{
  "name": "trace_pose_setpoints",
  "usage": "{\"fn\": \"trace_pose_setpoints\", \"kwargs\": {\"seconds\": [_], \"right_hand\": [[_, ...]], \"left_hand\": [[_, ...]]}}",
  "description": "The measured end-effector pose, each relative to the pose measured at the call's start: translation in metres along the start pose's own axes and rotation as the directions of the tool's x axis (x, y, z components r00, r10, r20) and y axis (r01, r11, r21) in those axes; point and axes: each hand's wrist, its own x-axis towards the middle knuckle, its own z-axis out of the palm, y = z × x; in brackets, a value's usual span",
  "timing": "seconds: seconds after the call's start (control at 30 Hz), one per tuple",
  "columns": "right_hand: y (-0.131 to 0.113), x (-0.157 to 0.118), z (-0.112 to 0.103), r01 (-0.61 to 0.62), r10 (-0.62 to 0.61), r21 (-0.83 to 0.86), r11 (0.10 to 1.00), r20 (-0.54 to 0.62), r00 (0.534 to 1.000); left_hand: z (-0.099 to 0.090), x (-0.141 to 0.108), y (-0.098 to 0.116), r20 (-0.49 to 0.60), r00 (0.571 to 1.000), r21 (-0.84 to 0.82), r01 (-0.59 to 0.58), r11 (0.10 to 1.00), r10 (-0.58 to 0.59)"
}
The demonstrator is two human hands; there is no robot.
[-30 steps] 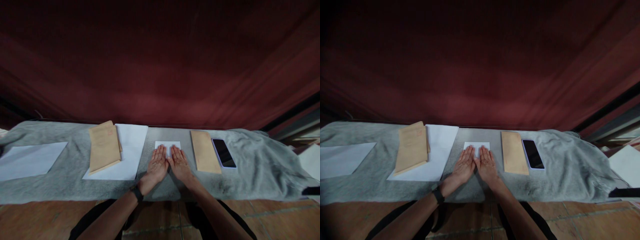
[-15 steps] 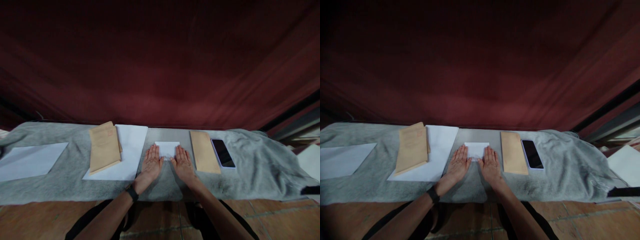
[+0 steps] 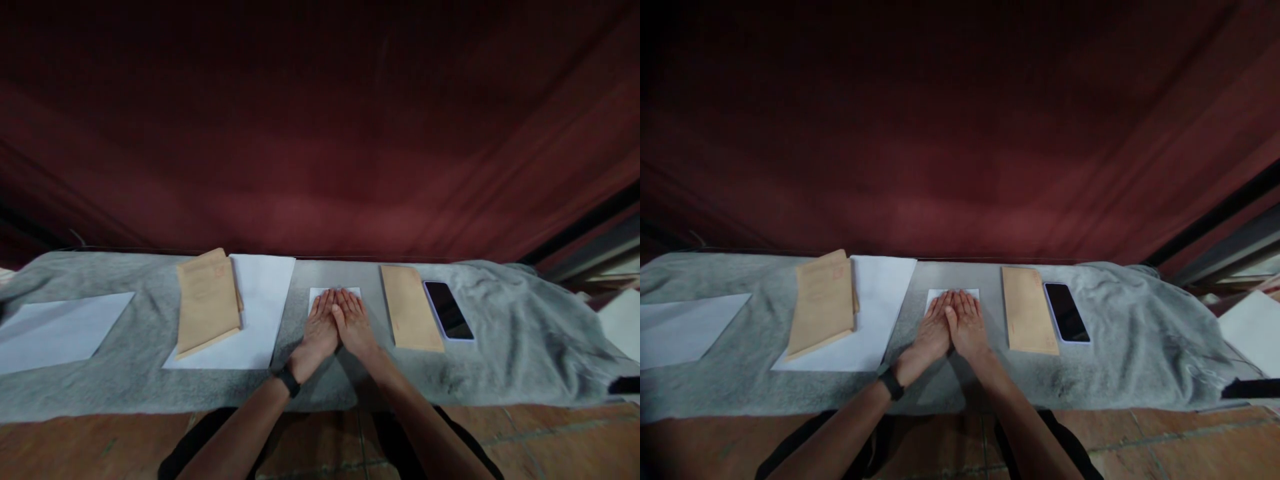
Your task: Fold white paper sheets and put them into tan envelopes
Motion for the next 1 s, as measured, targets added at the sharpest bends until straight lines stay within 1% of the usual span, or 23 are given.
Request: {"fn": "trace_pose_setpoints", "kwargs": {"seconds": [0.1,0.17,0.3,0.43,0.53,0.67,0.87,1.0], "right_hand": [[-0.002,0.003,0.008,0.01,-0.009,-0.028,1.0,0.004,1.0],[0.001,0.003,0.01,0.001,-0.001,-0.065,0.998,-0.006,1.0],[0.01,-0.001,0.01,-0.019,0.012,-0.131,0.991,-0.055,0.998],[0.019,-0.005,0.012,-0.036,0.018,-0.172,0.985,-0.104,0.994],[0.023,-0.006,0.015,-0.043,0.02,-0.188,0.981,-0.124,0.992],[0.026,-0.007,0.016,-0.052,0.025,-0.193,0.98,-0.14,0.99],[0.032,-0.011,0.013,-0.056,0.026,-0.198,0.979,-0.152,0.988],[0.036,-0.013,0.011,-0.052,0.022,-0.206,0.977,-0.146,0.989]], "left_hand": [[0.006,0.003,-0.004,-0.022,0.999,0.012,0.037,0.999,-0.037],[0.006,0.002,-0.009,-0.041,0.998,0.017,0.052,0.998,-0.052],[-0.001,-0.002,-0.02,-0.054,0.993,0.024,0.106,0.994,-0.104],[-0.006,-0.005,-0.028,-0.019,0.987,0.038,0.162,0.986,-0.162],[-0.007,-0.008,-0.032,-0.017,0.98,0.051,0.199,0.979,-0.198],[-0.008,-0.01,-0.036,-0.027,0.977,0.058,0.211,0.976,-0.21],[-0.007,-0.012,-0.043,-0.065,0.976,0.046,0.212,0.976,-0.209],[-0.011,-0.014,-0.04,-0.11,0.967,0.013,0.231,0.973,-0.228]]}}
